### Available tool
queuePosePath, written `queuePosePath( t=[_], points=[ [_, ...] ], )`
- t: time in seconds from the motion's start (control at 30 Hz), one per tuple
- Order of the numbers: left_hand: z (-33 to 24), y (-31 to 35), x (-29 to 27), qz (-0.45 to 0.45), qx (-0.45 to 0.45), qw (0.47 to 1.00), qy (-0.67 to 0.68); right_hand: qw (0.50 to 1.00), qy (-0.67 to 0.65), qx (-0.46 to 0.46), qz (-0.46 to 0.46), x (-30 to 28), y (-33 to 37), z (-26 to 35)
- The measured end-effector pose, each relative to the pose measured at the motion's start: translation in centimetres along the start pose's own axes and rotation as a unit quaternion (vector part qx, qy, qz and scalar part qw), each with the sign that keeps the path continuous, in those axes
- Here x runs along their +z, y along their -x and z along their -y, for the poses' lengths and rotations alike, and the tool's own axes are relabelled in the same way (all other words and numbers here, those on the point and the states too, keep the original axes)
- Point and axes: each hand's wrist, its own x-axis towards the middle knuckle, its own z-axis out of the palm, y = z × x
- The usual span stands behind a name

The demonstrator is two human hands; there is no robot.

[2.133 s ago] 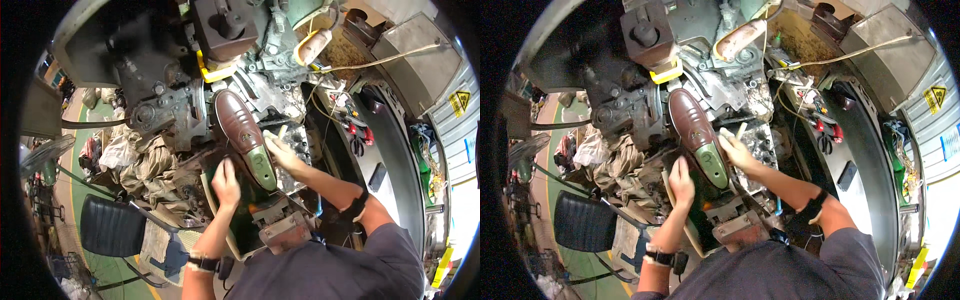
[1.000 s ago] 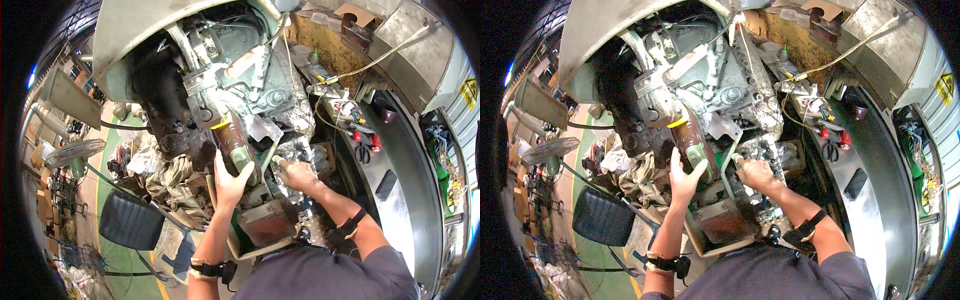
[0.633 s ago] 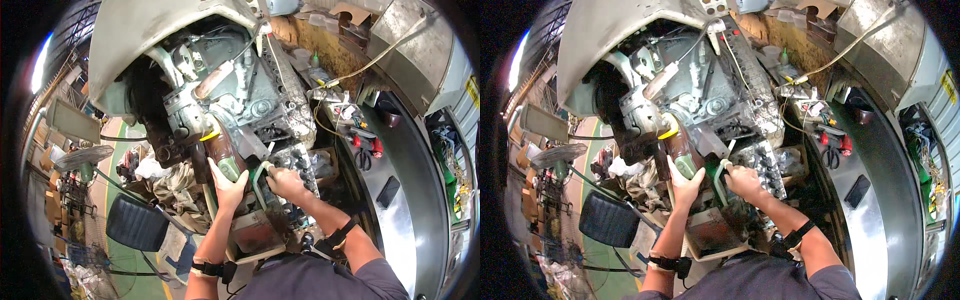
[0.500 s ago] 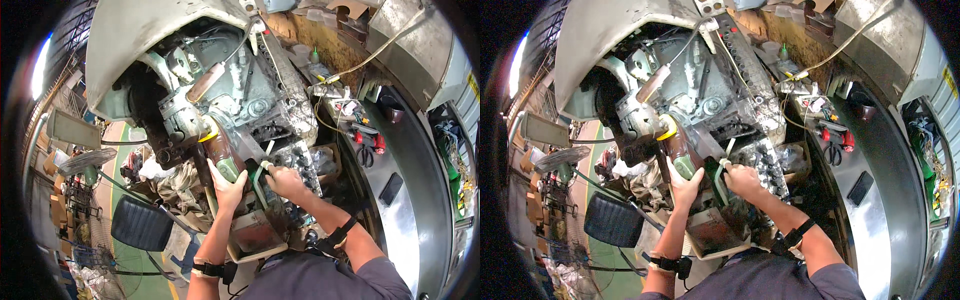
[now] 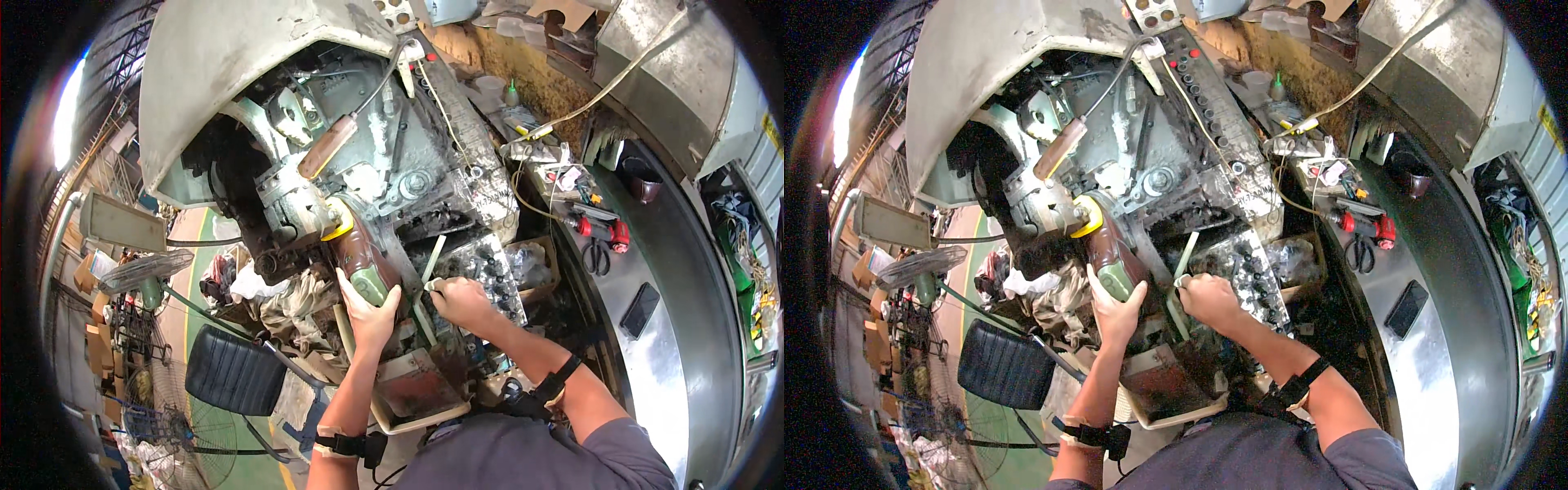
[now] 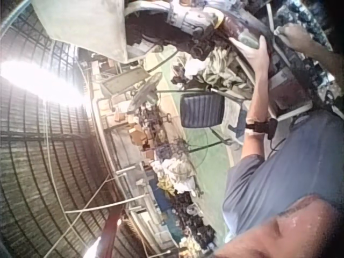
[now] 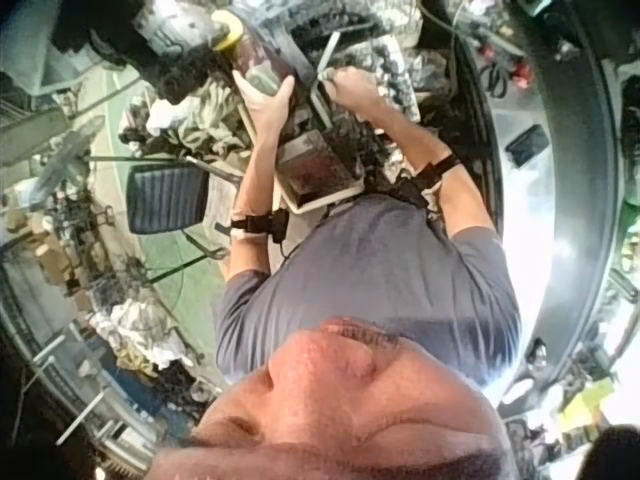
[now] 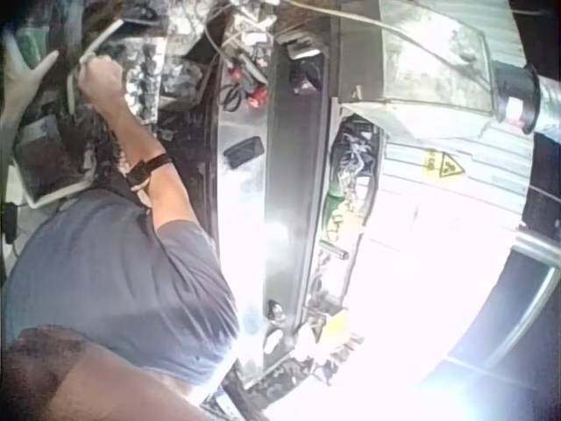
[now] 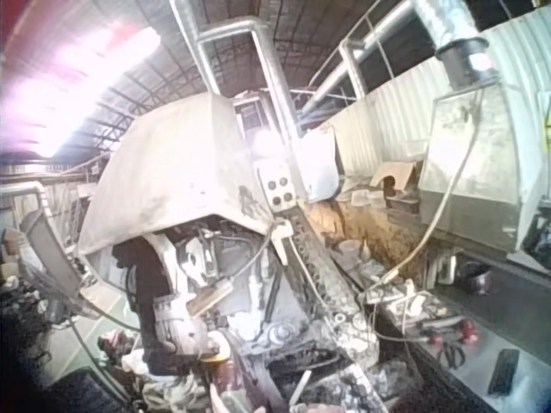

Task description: Operating a toe-lasting machine to shape the front part of leather shoes.

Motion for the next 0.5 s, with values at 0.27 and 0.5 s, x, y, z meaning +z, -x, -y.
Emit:
queuePosePath(
  t=[0.27, 0.5],
  points=[
    [-0.5, 0.0, -0.1, 0.005, -0.01, 1.0, -0.007, 1.0, 0.008, 0.018, 0.025, -0.6, -0.2, 0.4],
    [-2.8, 0.0, -0.9, -0.007, 0.095, 0.984, -0.148, 0.999, -0.004, 0.033, 0.03, -0.5, -0.2, 0.4]
  ],
)
